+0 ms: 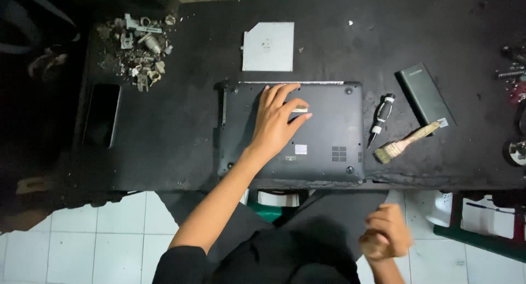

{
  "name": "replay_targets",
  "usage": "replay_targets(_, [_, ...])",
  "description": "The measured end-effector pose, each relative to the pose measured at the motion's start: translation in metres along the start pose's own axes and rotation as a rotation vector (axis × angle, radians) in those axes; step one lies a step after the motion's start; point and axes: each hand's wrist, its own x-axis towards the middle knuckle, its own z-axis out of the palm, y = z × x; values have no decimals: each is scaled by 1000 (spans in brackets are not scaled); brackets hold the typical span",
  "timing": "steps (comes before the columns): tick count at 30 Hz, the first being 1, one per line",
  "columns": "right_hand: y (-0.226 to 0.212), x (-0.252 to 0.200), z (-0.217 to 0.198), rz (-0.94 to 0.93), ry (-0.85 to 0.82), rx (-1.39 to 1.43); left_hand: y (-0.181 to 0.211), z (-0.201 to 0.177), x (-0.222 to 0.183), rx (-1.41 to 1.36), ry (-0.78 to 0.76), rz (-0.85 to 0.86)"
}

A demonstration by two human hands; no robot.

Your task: Securing the back cover and internal components of a laptop using a screwdriver and cleaning parts with a brush.

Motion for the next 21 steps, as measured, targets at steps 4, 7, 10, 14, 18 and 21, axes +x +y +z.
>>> replay_targets(4, [-8,-58,-17,391,-220,-247,-5,12,-1,-32,113,-13])
replay_targets(7, [-8,-88,-22,504,-326,-306,-4,14,1,-19,122,-17])
replay_targets(10, [-3,-101,-22,503,-404,-336,-2,16,0,34,92,-4])
replay_targets(14, [0,-107,-28,473,-406,-373,-6,15,0,-194,37,-71])
replay_targets(18, [-2,-105,-33,483,-421,-393,-4,-6,-5,-505,228,-149])
replay_targets(21, [-4,-110,-39,499,-412,-443,4,-12,-5,-687,269,-281])
